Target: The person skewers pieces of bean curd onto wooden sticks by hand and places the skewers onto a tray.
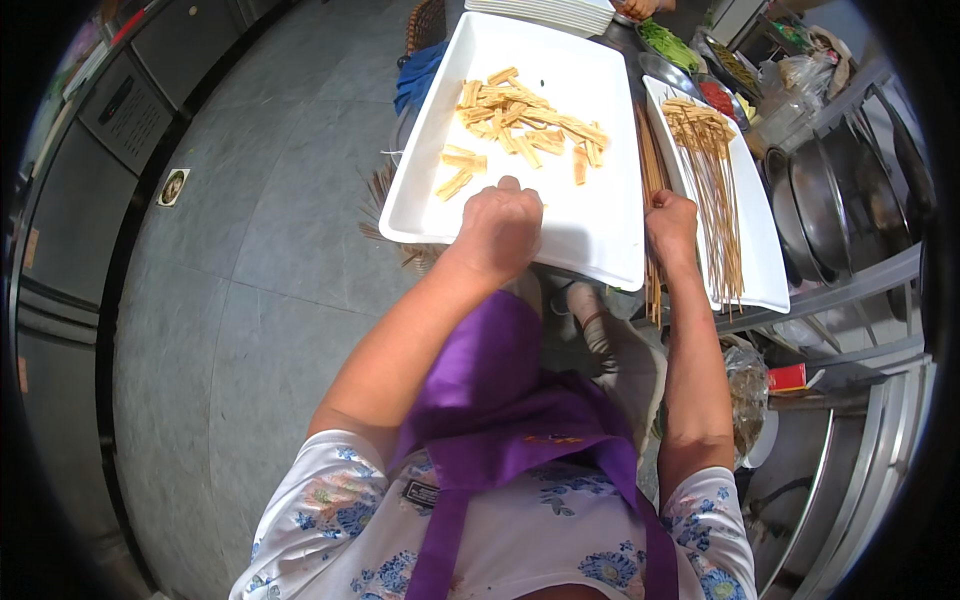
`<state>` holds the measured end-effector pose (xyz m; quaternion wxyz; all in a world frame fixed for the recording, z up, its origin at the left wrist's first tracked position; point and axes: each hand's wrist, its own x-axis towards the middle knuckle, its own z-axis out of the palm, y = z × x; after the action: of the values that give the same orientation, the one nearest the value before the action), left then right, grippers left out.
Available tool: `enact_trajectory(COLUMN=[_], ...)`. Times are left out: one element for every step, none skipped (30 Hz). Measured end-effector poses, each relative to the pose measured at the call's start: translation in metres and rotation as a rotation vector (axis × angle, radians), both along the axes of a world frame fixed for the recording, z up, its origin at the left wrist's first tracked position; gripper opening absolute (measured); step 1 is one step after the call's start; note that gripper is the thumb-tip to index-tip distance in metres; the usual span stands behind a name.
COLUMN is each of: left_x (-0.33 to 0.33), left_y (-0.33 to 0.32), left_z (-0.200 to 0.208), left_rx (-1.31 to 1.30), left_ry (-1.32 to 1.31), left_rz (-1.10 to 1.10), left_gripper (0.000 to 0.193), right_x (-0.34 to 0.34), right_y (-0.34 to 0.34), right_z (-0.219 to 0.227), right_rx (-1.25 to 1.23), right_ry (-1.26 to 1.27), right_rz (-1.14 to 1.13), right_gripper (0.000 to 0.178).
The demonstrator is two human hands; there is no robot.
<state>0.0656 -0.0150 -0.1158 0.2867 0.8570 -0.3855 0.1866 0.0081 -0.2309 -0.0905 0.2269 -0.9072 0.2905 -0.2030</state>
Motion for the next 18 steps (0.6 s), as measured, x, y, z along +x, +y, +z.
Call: enact_trajectory(left_x=[0.001, 0.001, 0.002, 0.002, 0.002, 0.001, 0.001, 0.001, 0.002, 0.002, 0.002, 0.003, 0.003, 0.004, 0.005, 0.005, 0.005, 0.004], left_y=[0.001, 0.001, 0.001, 0.001, 0.000, -0.001, -0.002, -0.003, -0.003, -0.004, -0.003, -0.003, -0.003, -0.003, -0.001, 0.001, 0.001, -0.001], left_z=[-0.001, -0.001, -0.001, 0.000, 0.000, 0.001, 0.003, 0.003, 0.005, 0.007, 0.007, 0.009, 0.010, 0.011, 0.010, 0.010, 0.011, 0.013], left_rx=[-0.013, -0.013, -0.014, -0.014, -0.007, -0.001, 0.005, 0.032, 0.058, 0.084, 0.109, 0.134, 0.158, 0.168, 0.183, 0.199, 0.203, 0.208], left_ry=[-0.009, -0.002, 0.004, 0.011, 0.021, 0.032, 0.042, 0.062, 0.082, 0.101, 0.115, 0.127, 0.140, 0.137, 0.139, 0.141, 0.164, 0.185], left_rz=[-0.010, -0.021, -0.033, -0.044, -0.038, -0.033, -0.029, -0.028, -0.029, -0.031, -0.025, -0.021, -0.016, -0.026, -0.030, -0.032, -0.033, -0.033], left_gripper=[0.006, 0.006, 0.006, 0.006, 0.006, 0.006, 0.007, 0.007, 0.008, 0.008, 0.009, 0.010, 0.011, 0.011, 0.012, 0.013, 0.014, 0.015], right_x=[-0.001, -0.002, -0.003, -0.003, -0.002, -0.002, -0.004, -0.006, -0.008, -0.011, -0.014, -0.019, -0.025, -0.030, -0.036, -0.045, -0.055, -0.063], right_y=[0.002, 0.003, 0.002, 0.000, -0.002, -0.006, -0.009, -0.008, -0.008, -0.010, -0.006, 0.000, 0.003, 0.002, 0.010, 0.019, 0.028, 0.033], right_z=[0.002, 0.002, 0.001, -0.001, -0.004, -0.007, -0.008, -0.009, -0.010, -0.011, -0.008, -0.003, 0.000, -0.003, 0.001, 0.009, 0.019, 0.024], right_rx=[0.085, 0.145, 0.221, 0.297, 0.374, 0.464, 0.475, 0.488, 0.501, 0.491, 0.509, 0.528, 0.545, 0.527, 0.665, 0.803, 0.939, 0.944], right_ry=[0.013, -0.033, -0.059, -0.086, -0.114, -0.140, -0.148, -0.152, -0.158, -0.190, -0.211, -0.233, -0.254, -0.288, -0.300, -0.310, -0.322, -0.345], right_rz=[-0.017, -0.018, -0.025, -0.031, -0.037, -0.040, -0.044, -0.048, -0.053, -0.032, -0.031, -0.031, -0.030, 0.018, -0.021, -0.061, -0.104, -0.104], right_gripper=[0.014, 0.009, 0.008, 0.006, 0.005, 0.003, 0.002, 0.002, 0.001, 0.002, 0.004, 0.005, 0.006, 0.006, 0.008, 0.010, 0.012, 0.014])
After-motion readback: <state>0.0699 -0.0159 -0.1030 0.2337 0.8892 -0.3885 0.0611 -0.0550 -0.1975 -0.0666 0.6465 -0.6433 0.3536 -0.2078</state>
